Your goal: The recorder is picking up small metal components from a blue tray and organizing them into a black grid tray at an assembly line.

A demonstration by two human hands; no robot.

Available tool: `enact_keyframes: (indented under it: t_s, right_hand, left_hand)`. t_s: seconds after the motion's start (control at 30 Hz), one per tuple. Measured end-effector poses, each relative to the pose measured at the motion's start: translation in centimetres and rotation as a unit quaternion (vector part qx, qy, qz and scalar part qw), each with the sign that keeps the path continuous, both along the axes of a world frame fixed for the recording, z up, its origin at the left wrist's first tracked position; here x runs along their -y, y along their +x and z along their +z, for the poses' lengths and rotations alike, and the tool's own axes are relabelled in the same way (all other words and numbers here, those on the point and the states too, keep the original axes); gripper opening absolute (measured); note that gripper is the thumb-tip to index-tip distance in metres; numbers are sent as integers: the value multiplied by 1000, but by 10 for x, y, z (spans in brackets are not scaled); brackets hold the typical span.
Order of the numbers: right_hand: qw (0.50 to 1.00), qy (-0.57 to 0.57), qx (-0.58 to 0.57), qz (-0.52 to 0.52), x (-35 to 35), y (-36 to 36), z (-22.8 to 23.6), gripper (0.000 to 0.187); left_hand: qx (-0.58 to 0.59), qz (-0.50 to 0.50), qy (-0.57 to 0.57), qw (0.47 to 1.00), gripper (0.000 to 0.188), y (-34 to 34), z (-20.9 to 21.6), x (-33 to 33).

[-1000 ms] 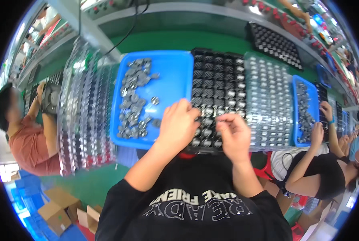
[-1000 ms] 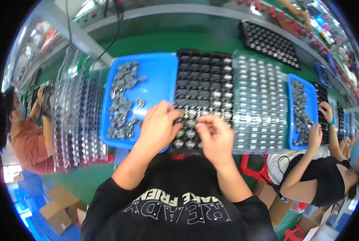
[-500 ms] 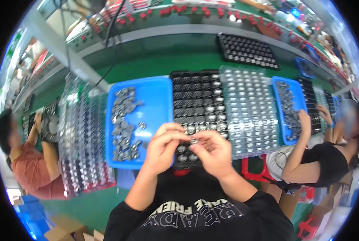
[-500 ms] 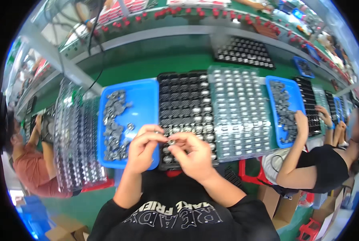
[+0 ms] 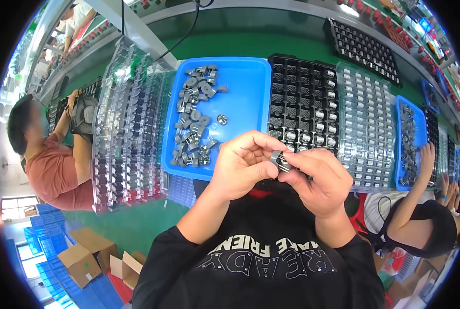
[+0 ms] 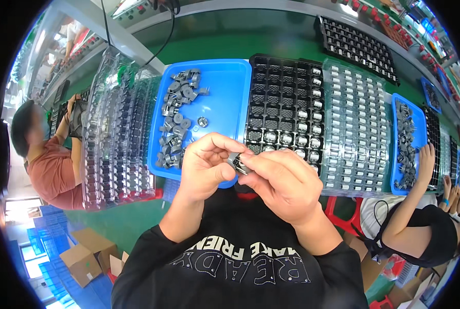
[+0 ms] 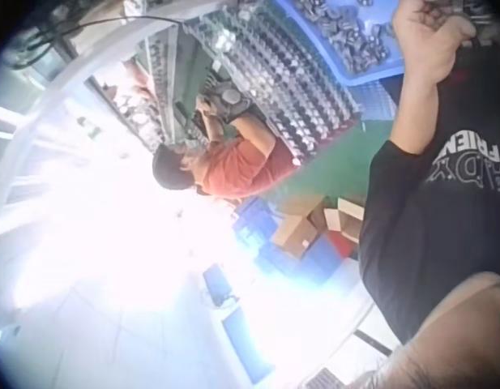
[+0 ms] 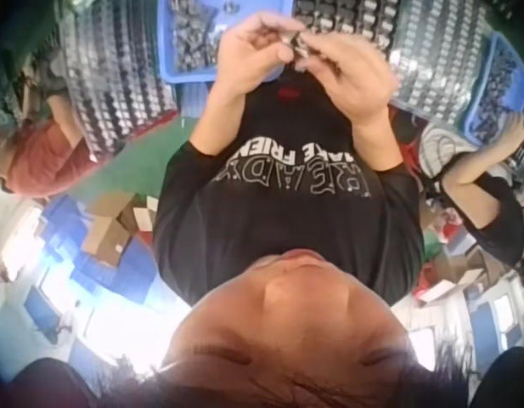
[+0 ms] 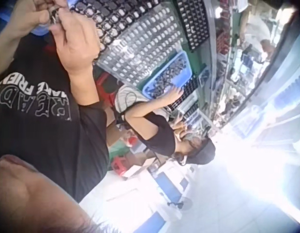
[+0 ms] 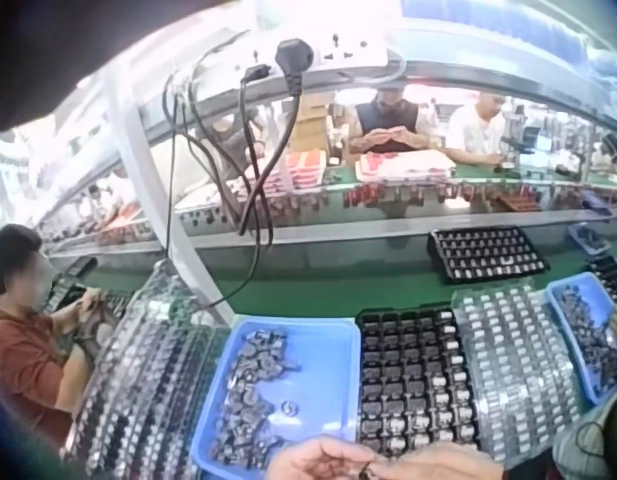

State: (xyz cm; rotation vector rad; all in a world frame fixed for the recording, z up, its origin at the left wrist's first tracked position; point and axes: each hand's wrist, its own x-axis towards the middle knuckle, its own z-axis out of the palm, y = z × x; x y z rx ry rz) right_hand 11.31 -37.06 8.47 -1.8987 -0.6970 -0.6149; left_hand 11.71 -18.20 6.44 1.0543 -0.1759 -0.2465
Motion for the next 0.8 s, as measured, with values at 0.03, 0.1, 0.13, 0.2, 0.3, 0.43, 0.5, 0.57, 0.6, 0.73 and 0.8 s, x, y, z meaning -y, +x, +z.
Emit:
enact_keyframes:
  t_s: [0.03,0.1,0.13,0.2,0.3,0.43,0.5,0.57,0.6,0.73,0.8]
  right_hand:
    - [1000,-5,12,0,-1,0,1,33]
    - [1000,-11,23,-1,-4,0,0,33]
    - [1000,-6,22,-7,-6,0,0,33]
    - [1000,-3,21,-13,-9,-2,0,35]
    - [999,-12,19,-25,-10,-5,1,35]
    - [999,-40,23,-21,-6,-4,-1,37]
    - [999,-41,23,4,-5,-1,-2,39]
    - [997,-70,16,19,-2,0,-1,39]
    - [996,-81,12,27,0,0,0,39]
    - [997,-72,-13,-3,3,-1,-9,27]
    - [997,-17,-80,-9,2,-1,-14,22]
  left_hand:
    - [-3,-1,3,1000,57,0,0,-1]
    - [-3,-2,5,1000,57,0,-2,-4]
    - [-2,-4,7,1000,57,0,-3,-5]
    - [-4,-1,1,1000,56,-2,-2,-5]
    - [0,3,-6,1000,56,-4,-6,-6]
    - [-10,-5,-1,1000,54,-4,-11,-6]
    - [-19,-7,-1,1000,53,-6,-13,-8]
    - [-25,-1,4,1000,50,-9,-19,-8]
    - [-23,-8,-2,1000,50,-10,-22,-8]
    - [-9,-26,-49,998,34,-11,-32,-1]
    - [-22,25,-24,999,32,-11,-24,7]
